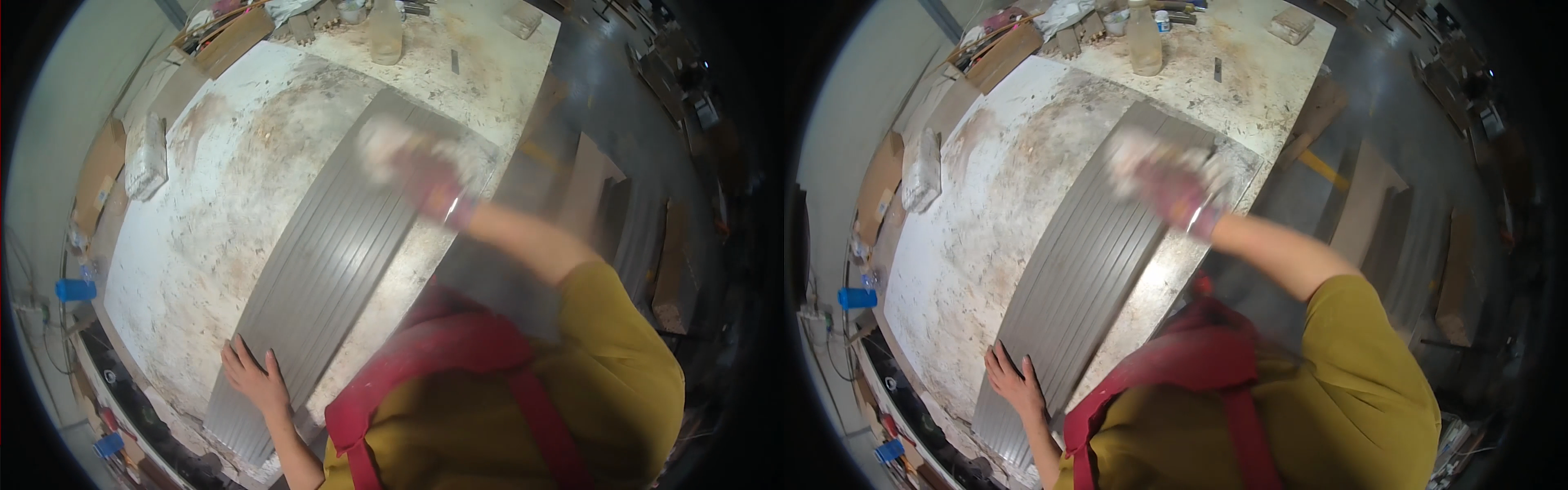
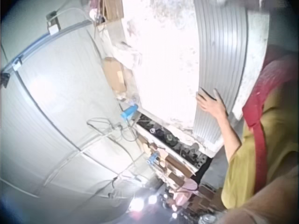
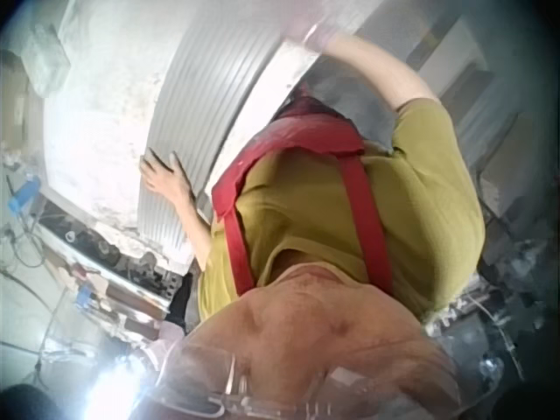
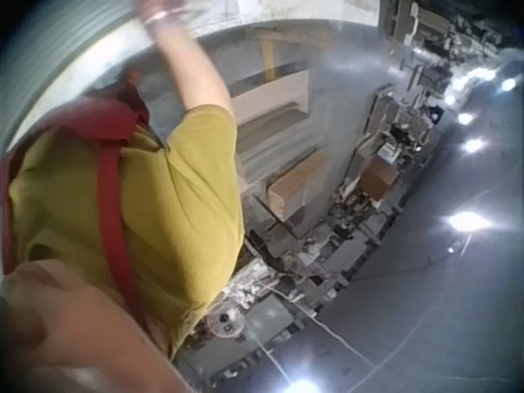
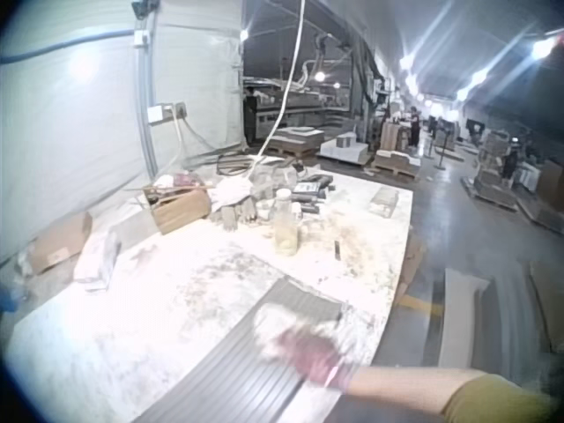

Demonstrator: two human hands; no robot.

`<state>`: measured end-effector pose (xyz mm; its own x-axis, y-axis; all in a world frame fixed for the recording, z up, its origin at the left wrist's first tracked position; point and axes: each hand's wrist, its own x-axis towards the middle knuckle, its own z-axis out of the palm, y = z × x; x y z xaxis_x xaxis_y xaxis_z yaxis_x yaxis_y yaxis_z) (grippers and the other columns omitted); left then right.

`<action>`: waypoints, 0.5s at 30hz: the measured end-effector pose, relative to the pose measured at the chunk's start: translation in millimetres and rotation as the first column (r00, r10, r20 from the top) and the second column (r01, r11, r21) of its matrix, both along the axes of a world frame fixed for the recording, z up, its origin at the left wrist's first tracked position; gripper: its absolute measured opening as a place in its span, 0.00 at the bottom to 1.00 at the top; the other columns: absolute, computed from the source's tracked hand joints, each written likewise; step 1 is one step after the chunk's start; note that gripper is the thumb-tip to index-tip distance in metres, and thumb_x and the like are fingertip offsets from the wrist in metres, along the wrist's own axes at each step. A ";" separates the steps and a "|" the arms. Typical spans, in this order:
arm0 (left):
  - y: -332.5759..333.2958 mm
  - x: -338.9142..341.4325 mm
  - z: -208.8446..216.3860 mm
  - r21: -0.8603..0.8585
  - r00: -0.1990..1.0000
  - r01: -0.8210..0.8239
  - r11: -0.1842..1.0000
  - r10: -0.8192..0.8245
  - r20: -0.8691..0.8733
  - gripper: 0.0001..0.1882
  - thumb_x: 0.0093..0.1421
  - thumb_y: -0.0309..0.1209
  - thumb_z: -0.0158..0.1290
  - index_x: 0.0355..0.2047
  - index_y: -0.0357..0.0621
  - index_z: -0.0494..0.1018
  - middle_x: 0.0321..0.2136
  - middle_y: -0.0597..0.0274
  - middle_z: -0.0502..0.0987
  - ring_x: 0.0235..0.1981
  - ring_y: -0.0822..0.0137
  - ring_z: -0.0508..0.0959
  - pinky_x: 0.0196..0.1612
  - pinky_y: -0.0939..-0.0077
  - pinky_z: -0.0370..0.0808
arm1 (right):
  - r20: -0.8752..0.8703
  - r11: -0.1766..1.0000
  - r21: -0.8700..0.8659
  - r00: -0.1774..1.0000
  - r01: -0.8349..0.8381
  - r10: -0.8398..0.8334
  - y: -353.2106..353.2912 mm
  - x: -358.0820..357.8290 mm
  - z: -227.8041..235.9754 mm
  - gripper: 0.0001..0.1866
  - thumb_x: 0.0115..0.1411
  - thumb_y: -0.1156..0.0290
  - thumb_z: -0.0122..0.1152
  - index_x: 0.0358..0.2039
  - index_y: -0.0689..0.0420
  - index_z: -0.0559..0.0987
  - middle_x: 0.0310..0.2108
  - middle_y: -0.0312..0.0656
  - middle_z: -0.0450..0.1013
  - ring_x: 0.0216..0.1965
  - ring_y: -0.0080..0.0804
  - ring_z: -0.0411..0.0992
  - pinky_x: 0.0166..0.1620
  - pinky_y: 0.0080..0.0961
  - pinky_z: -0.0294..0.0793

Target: The person cleans long wooden furniture slats by sanding the edges with a block and then wiping the surfaces with a cloth dampened from a bottle.

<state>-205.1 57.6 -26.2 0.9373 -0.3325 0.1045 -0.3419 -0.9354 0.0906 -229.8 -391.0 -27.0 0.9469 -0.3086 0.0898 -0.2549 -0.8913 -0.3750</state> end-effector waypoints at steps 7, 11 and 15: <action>6.0 -3.2 -1.5 -0.028 0.999 -0.040 0.999 0.041 0.024 0.31 0.60 0.44 0.50 0.62 0.47 0.60 0.62 0.49 0.58 0.65 0.49 0.55 0.64 0.49 0.49 | -0.010 0.891 -0.205 0.911 -0.404 0.411 90.8 -15.8 8.5 0.19 0.56 0.64 0.53 0.49 0.49 0.75 0.49 0.42 0.71 0.49 0.42 0.70 0.49 0.41 0.71; -0.8 1.7 -3.4 -0.072 1.000 -0.027 0.997 0.028 0.013 0.30 0.61 0.44 0.49 0.62 0.49 0.61 0.63 0.49 0.57 0.65 0.49 0.54 0.64 0.47 0.48 | 0.092 0.996 -0.080 0.994 -0.046 0.054 41.9 -11.6 17.2 0.16 0.57 0.67 0.53 0.47 0.48 0.77 0.43 0.43 0.72 0.45 0.42 0.71 0.46 0.38 0.72; 10.4 -0.2 -8.3 -0.039 0.997 -0.062 0.997 0.064 0.043 0.27 0.63 0.42 0.46 0.62 0.49 0.61 0.62 0.50 0.59 0.65 0.51 0.55 0.64 0.48 0.49 | 0.056 0.847 -0.277 0.873 -0.453 0.485 203.5 -29.5 -26.0 0.12 0.60 0.65 0.51 0.42 0.54 0.76 0.35 0.45 0.72 0.33 0.39 0.74 0.37 0.45 0.73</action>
<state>-205.3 68.0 -34.5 0.9506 -0.2677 0.1573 -0.2866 -0.9514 0.1127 -259.2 -187.5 -53.0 0.9499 0.2169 0.2251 0.2493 -0.9601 -0.1268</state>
